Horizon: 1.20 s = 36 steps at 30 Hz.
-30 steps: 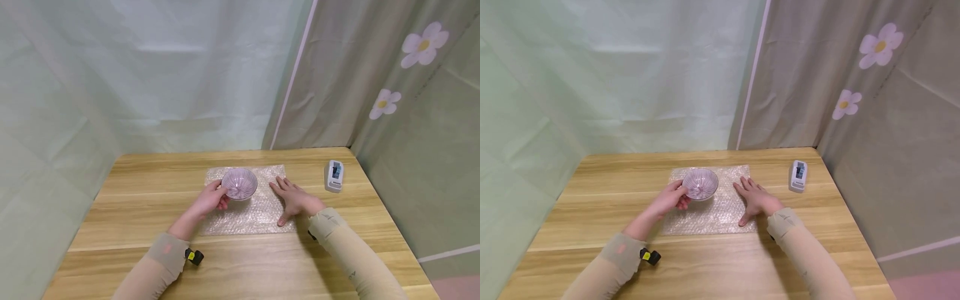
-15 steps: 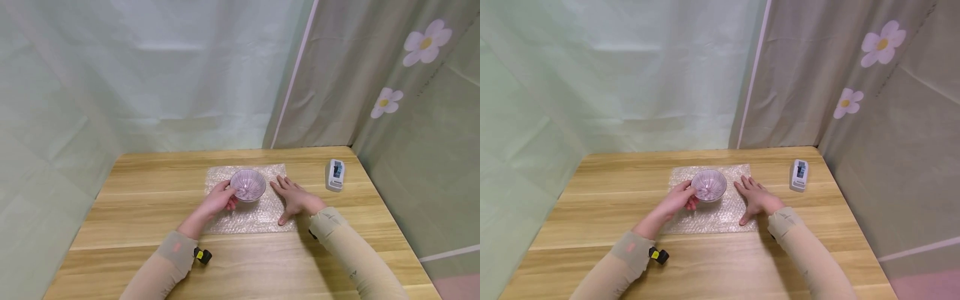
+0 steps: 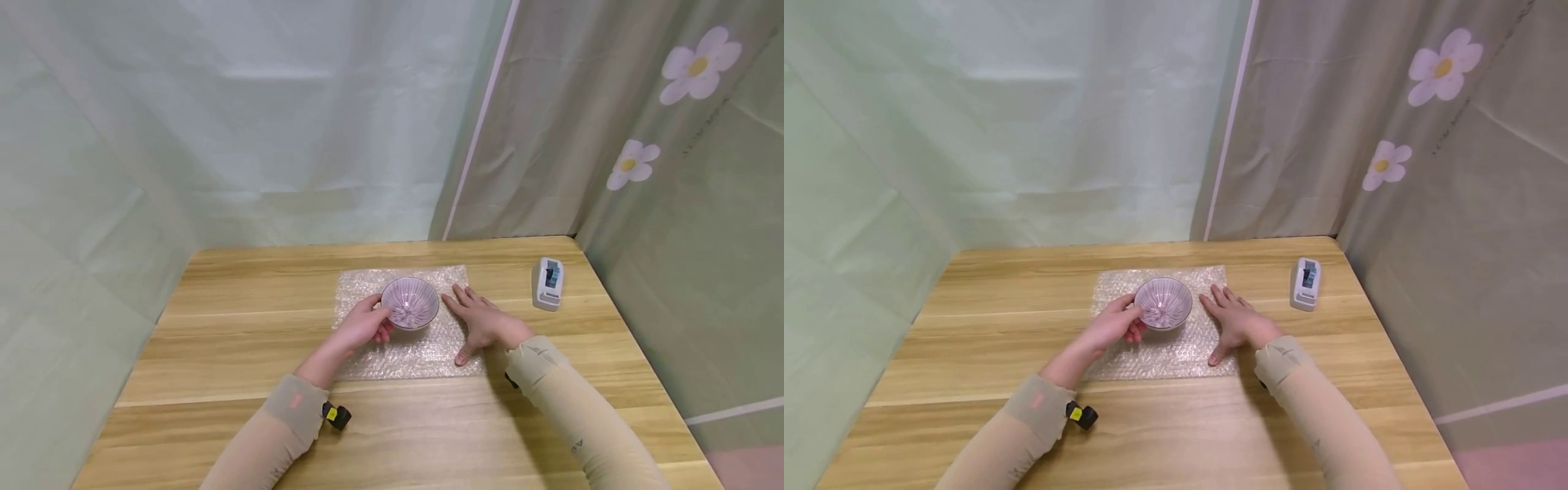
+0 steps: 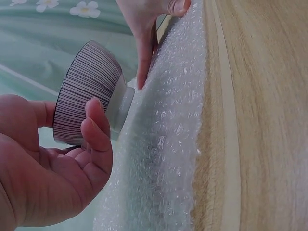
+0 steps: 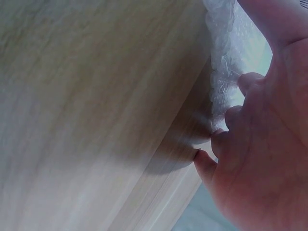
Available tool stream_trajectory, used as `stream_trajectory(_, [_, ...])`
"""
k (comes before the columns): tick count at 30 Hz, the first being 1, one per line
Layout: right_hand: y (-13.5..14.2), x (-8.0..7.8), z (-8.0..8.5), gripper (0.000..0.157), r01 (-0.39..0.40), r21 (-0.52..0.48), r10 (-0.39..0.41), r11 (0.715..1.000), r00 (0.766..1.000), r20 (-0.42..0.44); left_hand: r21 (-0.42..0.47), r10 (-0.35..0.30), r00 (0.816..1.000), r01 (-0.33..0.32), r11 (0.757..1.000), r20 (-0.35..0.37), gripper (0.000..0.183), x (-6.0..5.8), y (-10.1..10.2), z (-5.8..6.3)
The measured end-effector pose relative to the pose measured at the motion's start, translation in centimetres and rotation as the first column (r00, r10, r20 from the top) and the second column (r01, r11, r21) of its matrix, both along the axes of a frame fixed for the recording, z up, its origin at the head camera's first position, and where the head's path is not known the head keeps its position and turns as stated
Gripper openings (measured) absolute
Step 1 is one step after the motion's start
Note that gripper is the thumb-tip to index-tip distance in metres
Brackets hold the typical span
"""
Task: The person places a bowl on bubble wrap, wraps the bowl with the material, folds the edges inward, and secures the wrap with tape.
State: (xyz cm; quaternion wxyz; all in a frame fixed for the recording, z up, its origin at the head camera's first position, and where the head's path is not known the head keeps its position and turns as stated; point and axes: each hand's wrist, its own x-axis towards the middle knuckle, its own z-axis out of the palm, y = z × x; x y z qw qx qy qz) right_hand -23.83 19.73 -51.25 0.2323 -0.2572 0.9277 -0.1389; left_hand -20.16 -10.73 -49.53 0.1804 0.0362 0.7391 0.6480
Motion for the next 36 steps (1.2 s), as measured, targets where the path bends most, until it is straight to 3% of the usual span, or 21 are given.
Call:
stream_trajectory(13, [-0.9, 0.8, 1.6, 0.150, 0.002, 0.008, -0.002, 1.000, 1.000, -0.002, -0.039, 0.009, 1.000, -0.009, 0.999, 0.000, 0.042, -0.1, 0.1, -0.6])
stream_trajectory(36, [-0.8, 0.9, 1.7, 0.151, 0.009, 0.003, -0.009, 1.000, 1.000, 0.001, -0.027, 0.011, 0.999, -0.010, 1.000, 0.043, 0.050, -0.1, 0.4, -1.3])
